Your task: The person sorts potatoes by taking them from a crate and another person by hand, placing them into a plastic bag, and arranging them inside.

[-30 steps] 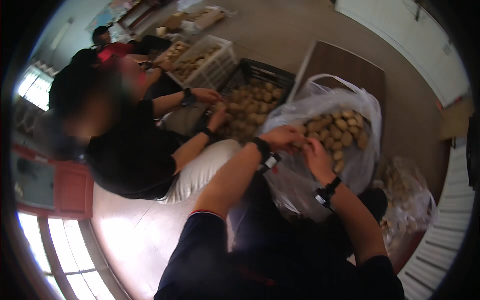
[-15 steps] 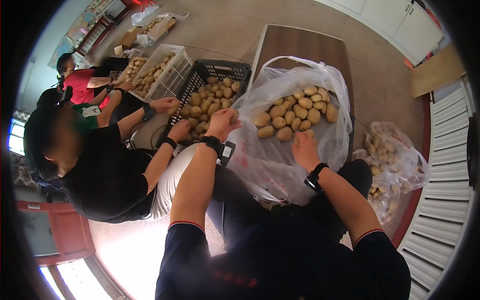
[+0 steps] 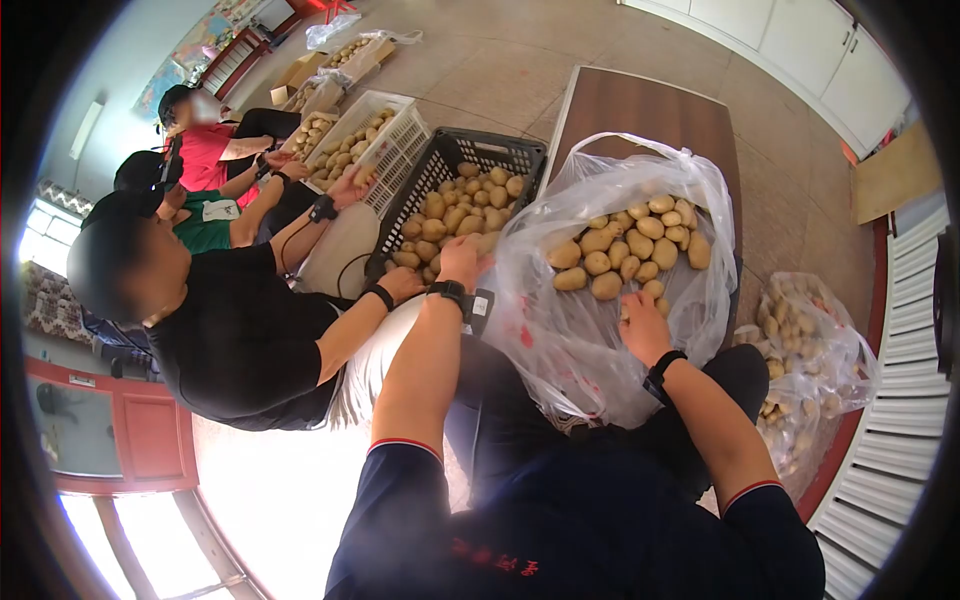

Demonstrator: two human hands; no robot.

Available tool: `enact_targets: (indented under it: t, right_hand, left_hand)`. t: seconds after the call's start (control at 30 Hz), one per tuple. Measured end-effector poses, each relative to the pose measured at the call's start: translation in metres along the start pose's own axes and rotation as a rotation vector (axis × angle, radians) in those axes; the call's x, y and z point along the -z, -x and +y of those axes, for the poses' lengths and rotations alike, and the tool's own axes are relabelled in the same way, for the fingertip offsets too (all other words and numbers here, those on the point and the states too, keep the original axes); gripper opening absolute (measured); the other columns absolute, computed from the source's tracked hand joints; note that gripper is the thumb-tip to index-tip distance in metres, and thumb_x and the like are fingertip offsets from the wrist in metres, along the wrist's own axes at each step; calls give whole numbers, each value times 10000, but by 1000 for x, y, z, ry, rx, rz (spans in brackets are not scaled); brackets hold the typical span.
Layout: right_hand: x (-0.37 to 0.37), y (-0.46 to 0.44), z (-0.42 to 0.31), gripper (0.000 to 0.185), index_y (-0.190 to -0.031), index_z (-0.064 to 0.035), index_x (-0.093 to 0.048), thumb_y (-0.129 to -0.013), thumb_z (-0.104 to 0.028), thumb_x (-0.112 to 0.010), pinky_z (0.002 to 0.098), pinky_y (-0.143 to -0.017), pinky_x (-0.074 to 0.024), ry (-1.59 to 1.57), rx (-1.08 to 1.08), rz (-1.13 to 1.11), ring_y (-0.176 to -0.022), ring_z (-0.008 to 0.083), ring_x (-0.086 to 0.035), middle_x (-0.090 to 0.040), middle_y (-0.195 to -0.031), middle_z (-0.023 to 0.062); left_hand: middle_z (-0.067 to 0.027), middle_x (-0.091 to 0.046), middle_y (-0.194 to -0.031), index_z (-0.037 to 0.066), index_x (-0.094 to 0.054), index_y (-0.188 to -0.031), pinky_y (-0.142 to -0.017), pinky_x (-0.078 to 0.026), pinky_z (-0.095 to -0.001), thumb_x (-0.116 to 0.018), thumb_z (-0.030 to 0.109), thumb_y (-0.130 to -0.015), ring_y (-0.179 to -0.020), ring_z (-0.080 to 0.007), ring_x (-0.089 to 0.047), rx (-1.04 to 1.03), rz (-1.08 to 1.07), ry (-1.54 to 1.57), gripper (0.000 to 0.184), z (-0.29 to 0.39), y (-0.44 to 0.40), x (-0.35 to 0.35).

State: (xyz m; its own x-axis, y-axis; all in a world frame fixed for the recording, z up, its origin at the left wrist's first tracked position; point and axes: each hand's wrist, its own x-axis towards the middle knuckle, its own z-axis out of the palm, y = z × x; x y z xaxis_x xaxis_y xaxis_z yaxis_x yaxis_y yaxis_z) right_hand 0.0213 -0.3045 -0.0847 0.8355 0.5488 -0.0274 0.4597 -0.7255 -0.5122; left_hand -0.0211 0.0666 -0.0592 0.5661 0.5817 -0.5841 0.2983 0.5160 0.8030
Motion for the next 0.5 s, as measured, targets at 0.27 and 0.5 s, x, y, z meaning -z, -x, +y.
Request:
enact_targets:
  t: [0.27, 0.5]
  right_hand:
    - [-4, 3, 2, 432, -1179, -105, -568, -756, -86, -657, 461, -830, -513, 23, 20, -26, -1018, 362, -602, -532, -1194, 146]
    - [-8, 5, 7, 410, -1135, -89, -583, -733, -117, -658, 450, -838, -504, -107, -50, -9, -1009, 397, -584, -534, -1189, 168]
  left_hand:
    - [-157, -561, -1130, 69, -449, -1342, -643, -585, -394, -441, 8, -917, -756, -279, -610, -25, 124, 56, 429, -8, -14, 14]
    - [-157, -565, -1072, 57, -460, -1318, -651, -600, -386, -433, -1, -909, -795, -300, -636, -21, 135, 116, 414, -6, -11, 13]
